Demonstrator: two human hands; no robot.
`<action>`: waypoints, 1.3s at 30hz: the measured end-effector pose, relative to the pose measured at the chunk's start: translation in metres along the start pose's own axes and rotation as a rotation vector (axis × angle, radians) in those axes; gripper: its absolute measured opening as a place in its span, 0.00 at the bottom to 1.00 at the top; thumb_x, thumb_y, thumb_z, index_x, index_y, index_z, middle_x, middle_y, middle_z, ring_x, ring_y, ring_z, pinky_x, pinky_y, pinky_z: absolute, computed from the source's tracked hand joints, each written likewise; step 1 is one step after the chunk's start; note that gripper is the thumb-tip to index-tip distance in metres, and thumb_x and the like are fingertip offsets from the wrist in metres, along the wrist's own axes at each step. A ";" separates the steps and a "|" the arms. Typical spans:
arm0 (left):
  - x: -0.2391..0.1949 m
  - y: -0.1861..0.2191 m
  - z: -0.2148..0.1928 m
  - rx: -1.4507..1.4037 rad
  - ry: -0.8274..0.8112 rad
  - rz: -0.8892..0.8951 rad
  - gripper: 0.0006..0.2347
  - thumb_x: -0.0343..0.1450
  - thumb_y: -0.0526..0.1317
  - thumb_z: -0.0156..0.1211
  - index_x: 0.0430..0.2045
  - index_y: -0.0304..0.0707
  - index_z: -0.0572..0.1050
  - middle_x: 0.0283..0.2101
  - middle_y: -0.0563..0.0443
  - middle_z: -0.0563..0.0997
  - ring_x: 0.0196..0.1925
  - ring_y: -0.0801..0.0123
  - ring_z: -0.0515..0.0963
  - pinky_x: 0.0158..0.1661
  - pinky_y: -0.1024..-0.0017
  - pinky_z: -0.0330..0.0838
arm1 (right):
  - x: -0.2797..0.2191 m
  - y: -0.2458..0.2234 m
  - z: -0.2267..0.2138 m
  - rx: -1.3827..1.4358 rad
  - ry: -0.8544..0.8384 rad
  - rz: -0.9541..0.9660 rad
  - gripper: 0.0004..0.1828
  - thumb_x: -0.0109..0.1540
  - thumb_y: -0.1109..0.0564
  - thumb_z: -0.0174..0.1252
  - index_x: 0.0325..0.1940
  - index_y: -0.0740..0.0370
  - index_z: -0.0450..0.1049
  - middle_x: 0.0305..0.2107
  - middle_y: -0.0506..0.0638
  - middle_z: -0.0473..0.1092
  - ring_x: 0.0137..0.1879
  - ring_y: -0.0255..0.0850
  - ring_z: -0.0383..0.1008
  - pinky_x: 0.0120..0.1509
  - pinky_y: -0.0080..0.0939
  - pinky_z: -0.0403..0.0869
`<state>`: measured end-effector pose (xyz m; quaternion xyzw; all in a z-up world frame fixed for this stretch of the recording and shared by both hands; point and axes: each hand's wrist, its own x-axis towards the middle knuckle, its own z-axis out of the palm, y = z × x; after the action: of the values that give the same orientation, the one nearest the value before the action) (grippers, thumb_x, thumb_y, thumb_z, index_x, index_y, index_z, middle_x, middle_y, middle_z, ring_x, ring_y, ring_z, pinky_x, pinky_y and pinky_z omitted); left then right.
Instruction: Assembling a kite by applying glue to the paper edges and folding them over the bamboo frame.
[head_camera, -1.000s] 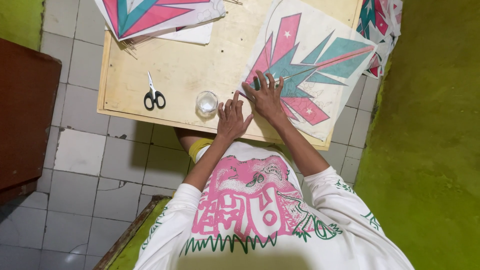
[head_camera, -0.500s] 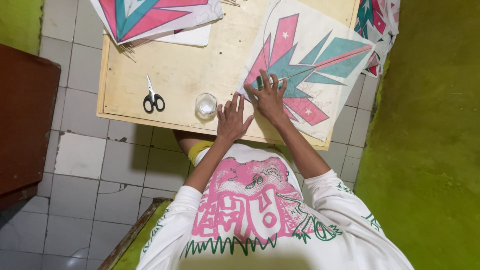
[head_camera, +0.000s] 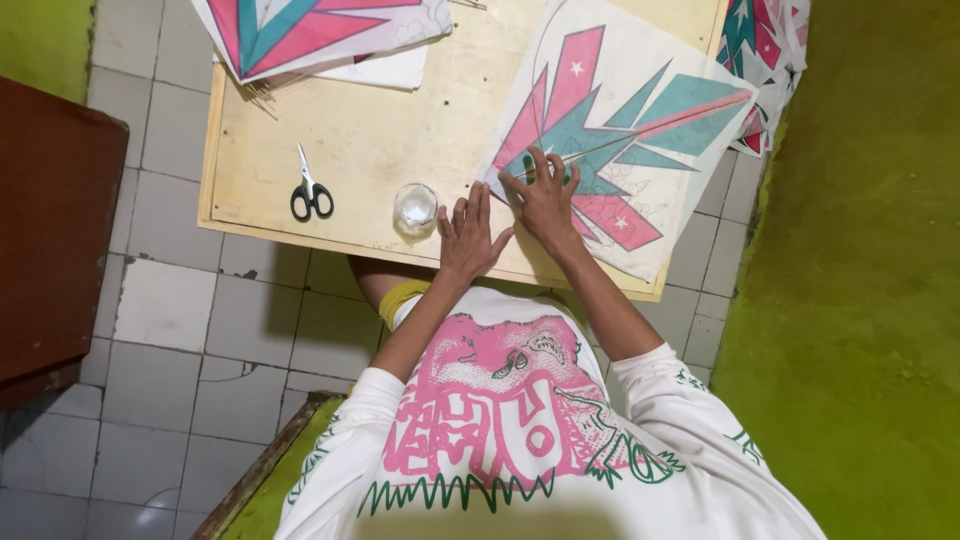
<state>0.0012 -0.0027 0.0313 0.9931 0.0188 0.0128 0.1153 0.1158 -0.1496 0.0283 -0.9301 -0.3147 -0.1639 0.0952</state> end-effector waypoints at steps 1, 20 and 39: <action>0.002 0.000 0.002 0.001 0.000 0.000 0.37 0.76 0.67 0.36 0.75 0.40 0.50 0.74 0.43 0.54 0.59 0.58 0.57 0.61 0.45 0.44 | 0.002 0.000 -0.001 0.001 0.001 0.001 0.10 0.60 0.46 0.66 0.46 0.30 0.80 0.64 0.53 0.61 0.68 0.56 0.53 0.63 0.76 0.51; 0.028 0.014 -0.034 -0.380 0.002 -0.197 0.24 0.78 0.57 0.47 0.59 0.36 0.64 0.59 0.43 0.59 0.60 0.49 0.59 0.59 0.50 0.54 | -0.001 0.000 -0.008 0.149 0.014 0.133 0.12 0.62 0.50 0.65 0.49 0.34 0.77 0.64 0.51 0.58 0.67 0.55 0.49 0.63 0.70 0.50; -0.005 0.003 0.011 -0.612 0.381 0.232 0.08 0.76 0.41 0.59 0.26 0.43 0.78 0.27 0.55 0.74 0.32 0.63 0.78 0.35 0.67 0.74 | -0.030 0.000 -0.052 0.904 0.121 0.565 0.34 0.66 0.49 0.50 0.76 0.61 0.57 0.71 0.67 0.51 0.77 0.64 0.50 0.78 0.65 0.56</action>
<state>-0.0031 -0.0084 0.0215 0.8880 -0.0776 0.2151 0.3990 0.0805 -0.1807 0.0652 -0.8336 -0.0853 -0.0333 0.5447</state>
